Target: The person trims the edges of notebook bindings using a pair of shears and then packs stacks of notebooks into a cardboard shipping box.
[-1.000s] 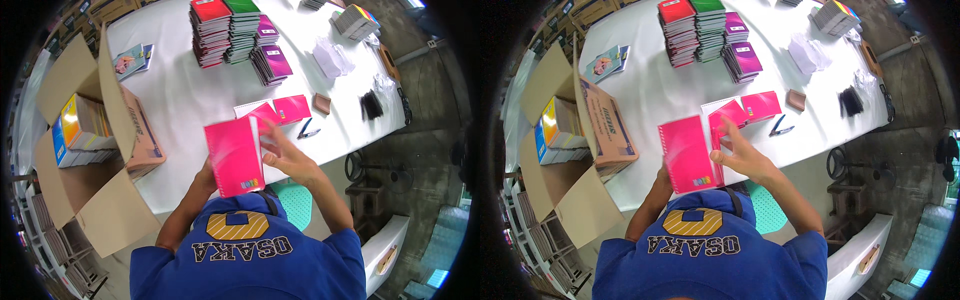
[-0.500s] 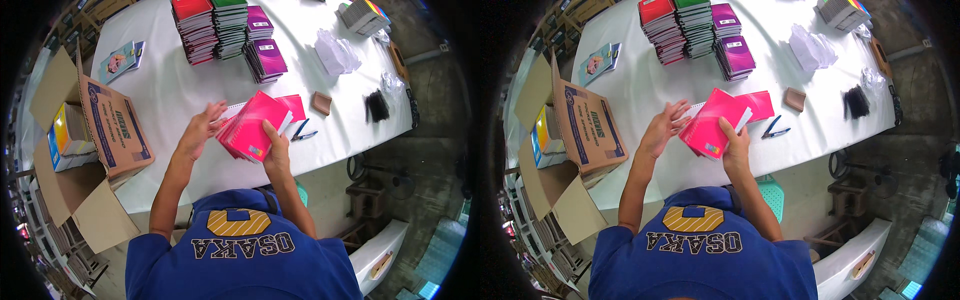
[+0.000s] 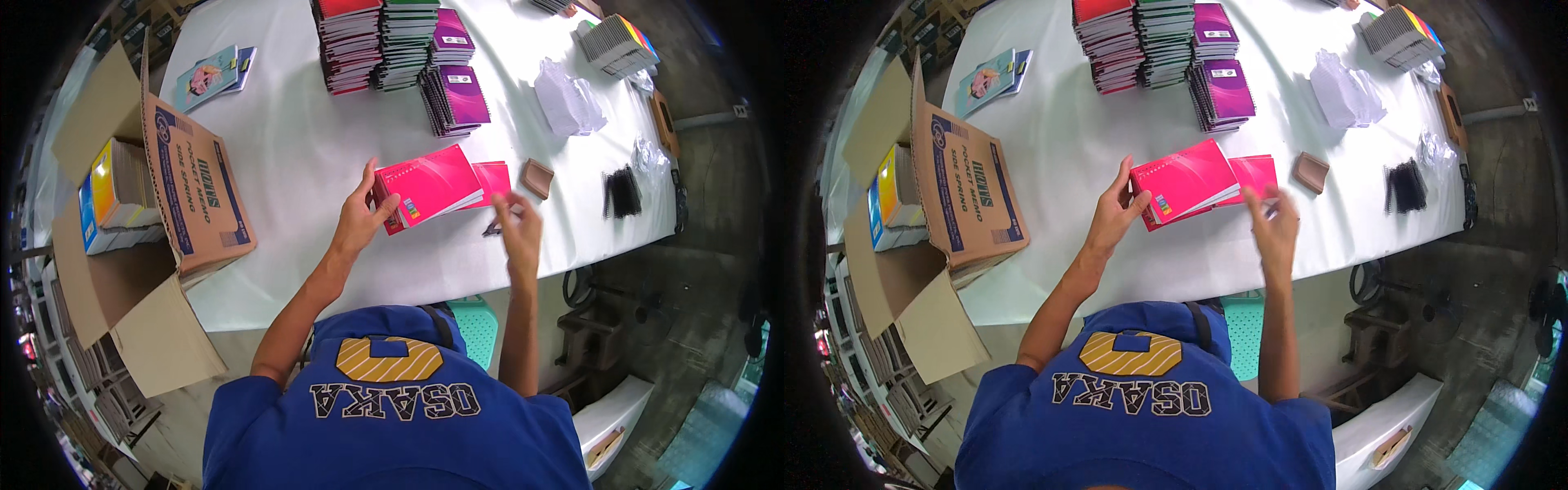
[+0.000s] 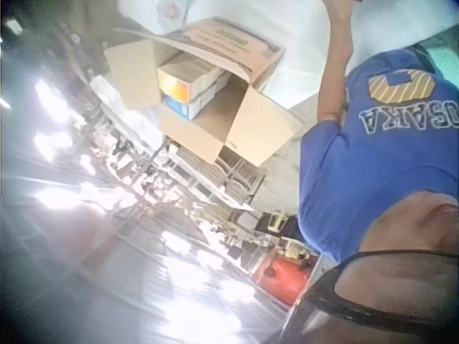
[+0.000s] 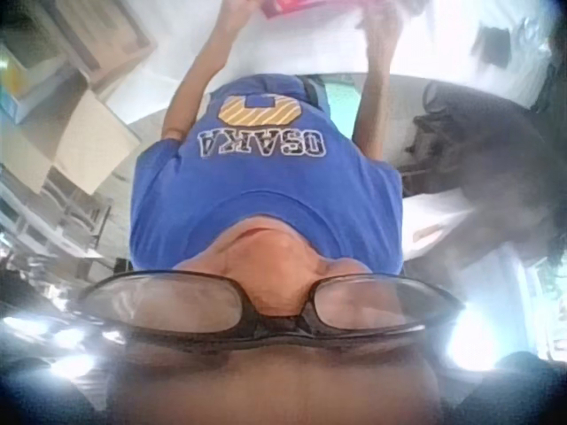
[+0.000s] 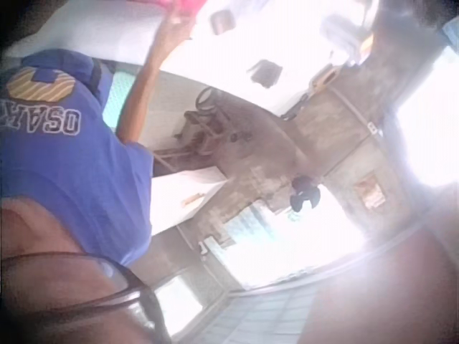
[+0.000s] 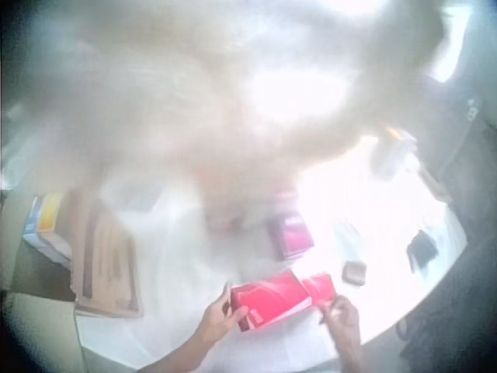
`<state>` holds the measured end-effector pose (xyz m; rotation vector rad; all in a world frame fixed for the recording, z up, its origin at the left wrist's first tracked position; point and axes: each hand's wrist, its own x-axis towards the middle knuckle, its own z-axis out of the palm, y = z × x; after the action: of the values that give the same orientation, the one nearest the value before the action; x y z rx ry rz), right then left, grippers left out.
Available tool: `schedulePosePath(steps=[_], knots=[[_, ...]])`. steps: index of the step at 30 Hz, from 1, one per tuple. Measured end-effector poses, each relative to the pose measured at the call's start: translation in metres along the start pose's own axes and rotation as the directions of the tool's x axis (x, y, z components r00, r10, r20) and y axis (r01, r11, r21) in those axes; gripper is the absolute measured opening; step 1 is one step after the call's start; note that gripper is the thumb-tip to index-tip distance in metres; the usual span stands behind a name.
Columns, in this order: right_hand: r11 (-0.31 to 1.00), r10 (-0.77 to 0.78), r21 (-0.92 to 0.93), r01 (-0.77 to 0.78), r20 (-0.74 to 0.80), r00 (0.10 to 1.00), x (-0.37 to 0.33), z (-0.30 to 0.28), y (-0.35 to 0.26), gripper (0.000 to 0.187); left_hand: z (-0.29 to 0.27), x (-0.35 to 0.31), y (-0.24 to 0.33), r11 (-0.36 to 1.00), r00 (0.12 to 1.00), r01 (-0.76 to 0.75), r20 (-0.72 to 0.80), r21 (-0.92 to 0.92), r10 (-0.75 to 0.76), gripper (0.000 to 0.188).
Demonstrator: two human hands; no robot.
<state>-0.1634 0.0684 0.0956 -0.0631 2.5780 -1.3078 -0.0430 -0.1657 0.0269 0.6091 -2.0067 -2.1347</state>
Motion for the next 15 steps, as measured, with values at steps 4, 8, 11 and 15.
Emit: schedulePosePath(steps=[4,8,11,15], knots=[[0.957,-0.27,0.139,0.255,0.098,0.958,0.054,0.011,-0.015,0.062,-0.001,0.0,-0.019,0.989,0.995,-0.011,-0.097,-0.15,-0.004,0.071],[0.99,-0.125,0.121,0.074,0.494,0.861,0.077,0.029,-0.025,0.057,0.003,-0.003,-0.016,0.998,0.988,0.046,-0.147,-0.038,-0.051,0.063],[1.0,-0.018,0.007,0.017,0.511,0.859,0.082,0.024,-0.026,0.037,0.006,-0.007,-0.001,0.997,0.982,0.082,-0.172,0.014,-0.079,0.06],[0.999,-0.002,0.039,-0.022,0.534,0.845,0.078,0.014,-0.029,0.041,-0.002,-0.003,-0.014,0.998,0.983,0.053,-0.177,-0.02,-0.056,0.061]])
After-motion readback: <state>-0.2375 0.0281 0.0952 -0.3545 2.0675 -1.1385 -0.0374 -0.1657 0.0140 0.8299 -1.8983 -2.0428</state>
